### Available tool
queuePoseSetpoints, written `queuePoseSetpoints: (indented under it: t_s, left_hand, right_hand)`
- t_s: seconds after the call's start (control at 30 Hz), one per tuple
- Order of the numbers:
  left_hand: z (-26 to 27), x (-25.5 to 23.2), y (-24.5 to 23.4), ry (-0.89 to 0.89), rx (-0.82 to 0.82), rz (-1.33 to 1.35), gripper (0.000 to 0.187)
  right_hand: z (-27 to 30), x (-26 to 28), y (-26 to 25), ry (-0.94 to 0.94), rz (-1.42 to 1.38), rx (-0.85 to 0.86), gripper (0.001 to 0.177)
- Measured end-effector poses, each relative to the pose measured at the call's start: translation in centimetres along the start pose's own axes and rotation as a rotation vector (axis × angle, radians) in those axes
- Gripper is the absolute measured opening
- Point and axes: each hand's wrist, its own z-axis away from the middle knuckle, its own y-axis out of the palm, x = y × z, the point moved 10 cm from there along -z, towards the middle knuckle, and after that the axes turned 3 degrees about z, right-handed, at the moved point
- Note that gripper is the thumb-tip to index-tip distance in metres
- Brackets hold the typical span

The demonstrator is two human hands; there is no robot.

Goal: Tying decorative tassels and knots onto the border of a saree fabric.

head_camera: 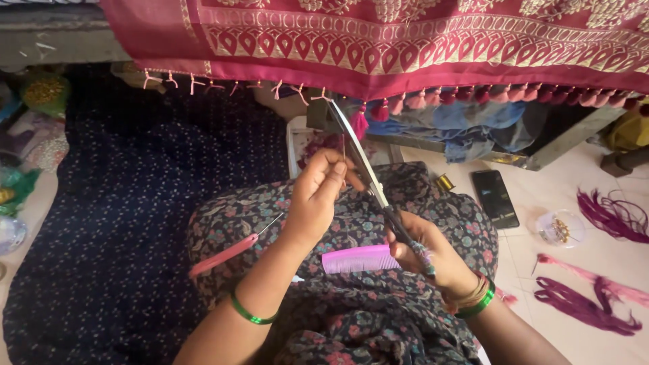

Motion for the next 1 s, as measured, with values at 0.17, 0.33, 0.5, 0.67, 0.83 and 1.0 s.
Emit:
queuePoseSetpoints:
  t_s: [0.17, 0.33, 0.5, 0.67, 0.83, 1.0]
  left_hand:
    - [0.0, 0.0, -1.4, 0.02, -0.075, -0.066, 0.017]
    - [0.9, 0.7, -2.7, -0.041, -0.113, -0.115, 0.016]
    - [1.5, 2.6, -3.5, -0.111, -0.095, -0.137, 0.017]
    - [1.9, 5.5, -2.3, -0.162, -0.009, -0.098, 0.018]
    - [2.7, 6.3, 0.4, -0.164, 0.089, -0.12, 0.019]
    - [3.8, 5.9, 2.0, -0.181, 0.148, -0.176, 0.016]
  right_hand:
    - [0.8, -0.8, -1.7, 0.095, 0.169, -0.149, 0.035]
    - [4.5, -4.7, -5.8, 0.201, 0.322, -0.207, 0.031]
    - [9.7, -9.7, -7.1, 0.275, 0.396, -0.121, 0.038]
    - [14.3, -12.9, -7.5, 0.146, 0.909, 0.055, 0.057]
    - [8.8, -4.7, -7.0, 0.224, 1.026, -0.002, 0.041]
    - [0.3, 5.4, -3.8, -0.094, 0.741, -0.367, 0.028]
